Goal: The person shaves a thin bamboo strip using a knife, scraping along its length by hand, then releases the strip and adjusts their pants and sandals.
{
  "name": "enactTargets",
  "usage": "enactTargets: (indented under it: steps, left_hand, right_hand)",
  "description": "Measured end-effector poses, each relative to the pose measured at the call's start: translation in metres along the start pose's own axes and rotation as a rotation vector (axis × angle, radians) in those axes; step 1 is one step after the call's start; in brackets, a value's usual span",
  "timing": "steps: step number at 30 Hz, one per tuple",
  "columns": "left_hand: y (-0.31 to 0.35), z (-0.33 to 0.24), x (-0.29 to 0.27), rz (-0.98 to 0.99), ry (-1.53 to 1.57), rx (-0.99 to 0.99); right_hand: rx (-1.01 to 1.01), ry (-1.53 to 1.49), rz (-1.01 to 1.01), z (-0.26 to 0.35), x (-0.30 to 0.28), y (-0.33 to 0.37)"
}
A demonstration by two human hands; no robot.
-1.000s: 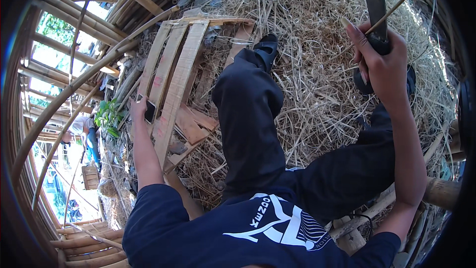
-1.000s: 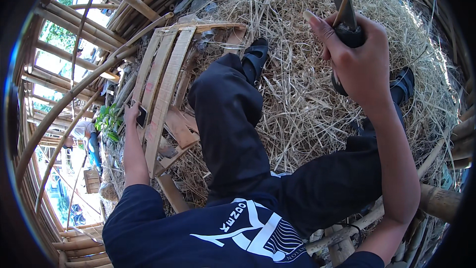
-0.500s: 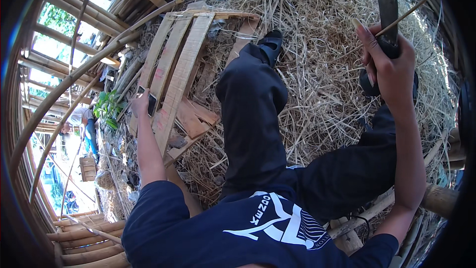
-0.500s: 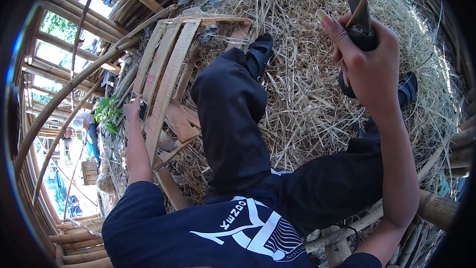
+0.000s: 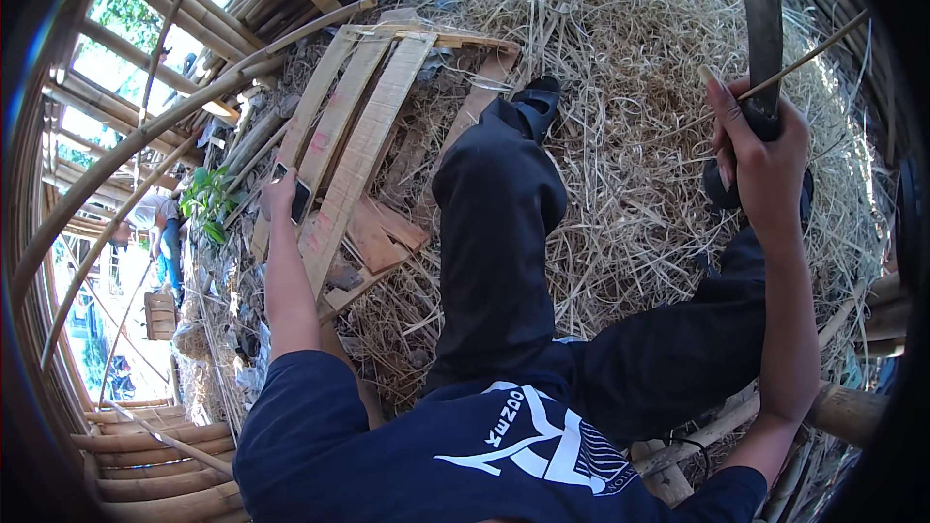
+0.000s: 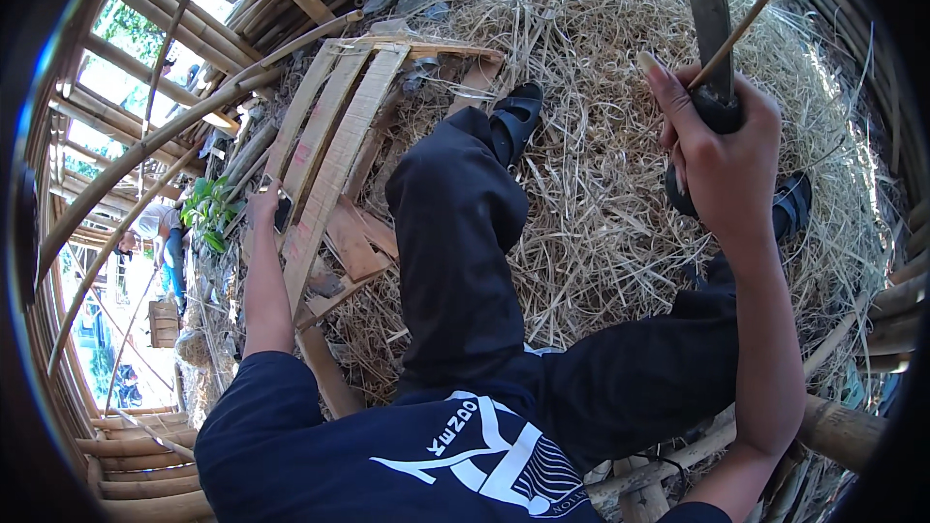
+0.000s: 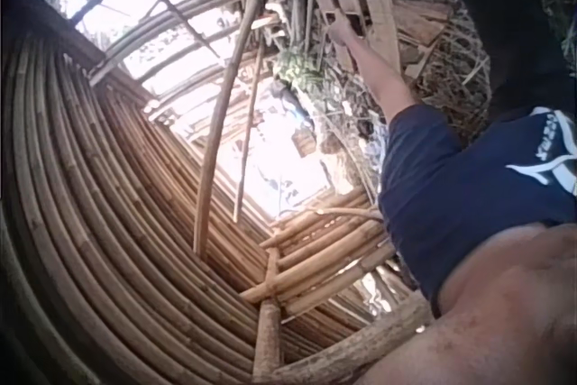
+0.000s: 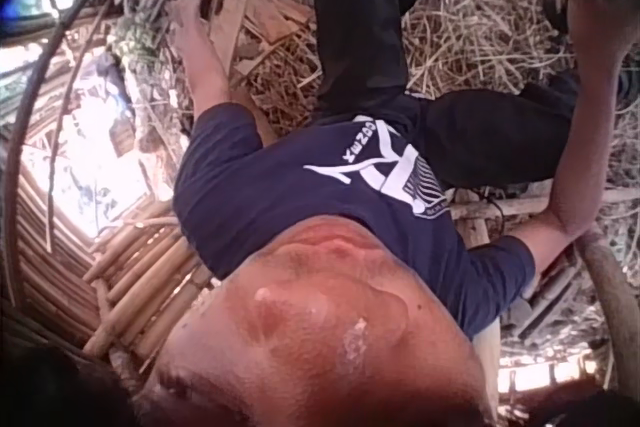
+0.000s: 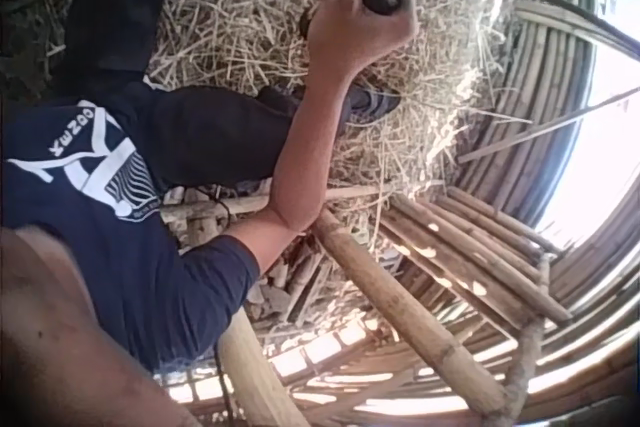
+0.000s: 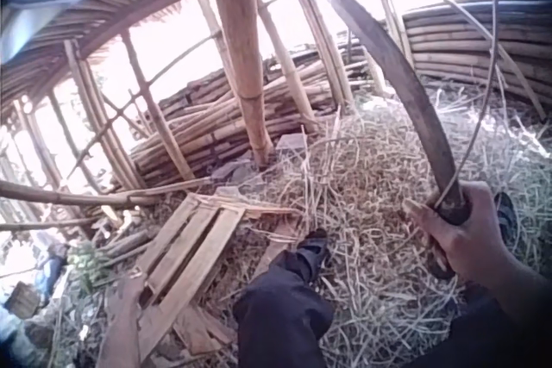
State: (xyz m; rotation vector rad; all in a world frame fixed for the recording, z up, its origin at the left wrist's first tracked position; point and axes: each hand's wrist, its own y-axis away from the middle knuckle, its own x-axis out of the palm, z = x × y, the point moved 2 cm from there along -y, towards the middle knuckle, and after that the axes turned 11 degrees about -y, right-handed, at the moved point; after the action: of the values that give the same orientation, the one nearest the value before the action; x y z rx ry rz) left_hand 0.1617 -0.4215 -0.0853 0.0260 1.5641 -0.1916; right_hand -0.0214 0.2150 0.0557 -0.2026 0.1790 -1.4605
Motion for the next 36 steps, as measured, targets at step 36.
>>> enactTargets:
  steps: [36]
  left_hand:
    - [0.323,-0.133,-0.154,0.077,0.822,1.8]
  right_hand:
    - [-0.003,-0.133,-0.038,-0.004,-0.011,-0.019]
